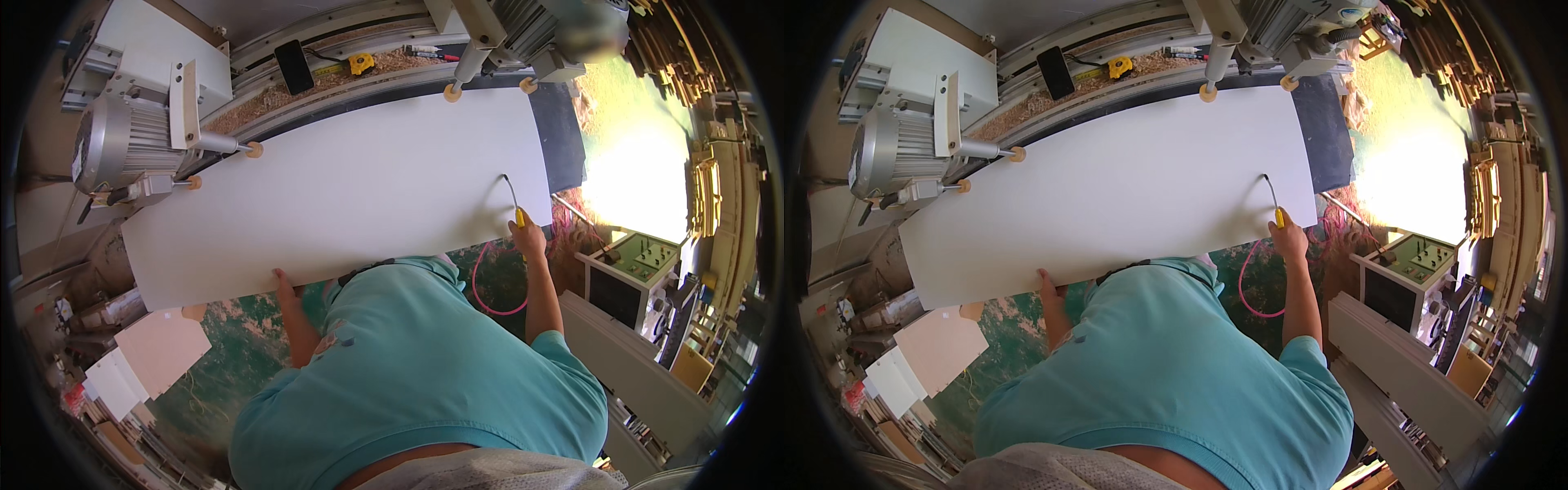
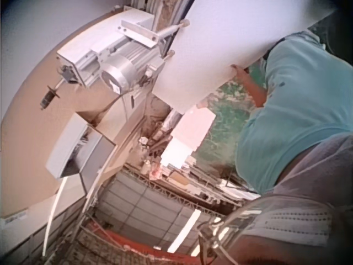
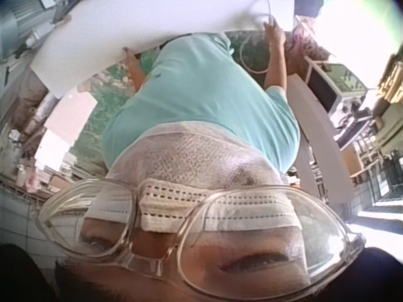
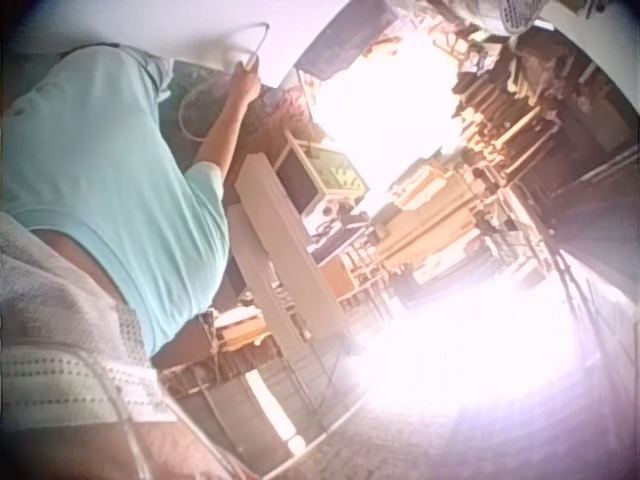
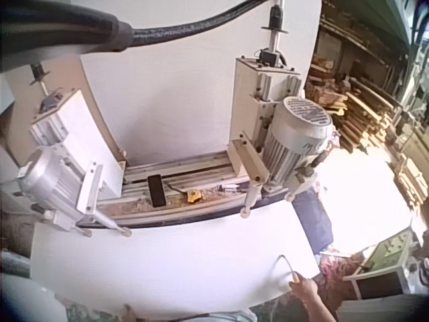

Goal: The person handles large white panels, placing them on a workbench and using a yellow tool to manipulate them. They also use a tape measure to measure the panels and handle small metal pieces.

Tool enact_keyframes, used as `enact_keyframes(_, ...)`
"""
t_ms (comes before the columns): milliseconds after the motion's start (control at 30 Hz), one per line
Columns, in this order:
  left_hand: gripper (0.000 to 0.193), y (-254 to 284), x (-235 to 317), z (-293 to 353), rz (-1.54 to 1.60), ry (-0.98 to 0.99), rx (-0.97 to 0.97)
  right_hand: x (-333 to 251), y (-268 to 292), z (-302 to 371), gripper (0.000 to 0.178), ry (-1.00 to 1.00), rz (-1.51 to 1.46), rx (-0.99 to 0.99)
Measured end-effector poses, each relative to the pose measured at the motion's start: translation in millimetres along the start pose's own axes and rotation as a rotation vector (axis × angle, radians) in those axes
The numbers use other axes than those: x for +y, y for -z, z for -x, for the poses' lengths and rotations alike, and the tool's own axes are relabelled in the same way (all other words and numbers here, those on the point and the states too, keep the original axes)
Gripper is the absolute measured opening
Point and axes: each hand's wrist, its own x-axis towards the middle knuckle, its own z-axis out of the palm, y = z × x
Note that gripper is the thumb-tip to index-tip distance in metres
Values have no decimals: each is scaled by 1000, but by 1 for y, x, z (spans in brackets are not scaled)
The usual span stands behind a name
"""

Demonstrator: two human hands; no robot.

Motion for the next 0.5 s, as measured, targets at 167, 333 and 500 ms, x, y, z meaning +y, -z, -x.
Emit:
enact_keyframes(167, 66, 62, -5, -69, -161, 201, -359, -62, 2, 26, 55, 179, 31, -157)
enact_keyframes(333, 49, 7, 64, 2, -1274, -3, -384, -168, -16, 56, 46, 414, 243, -93)
enact_keyframes(500, 38, -181, 168, 48, -1525, -756, -634, -277, -55, 79, 42, 746, 344, -332)
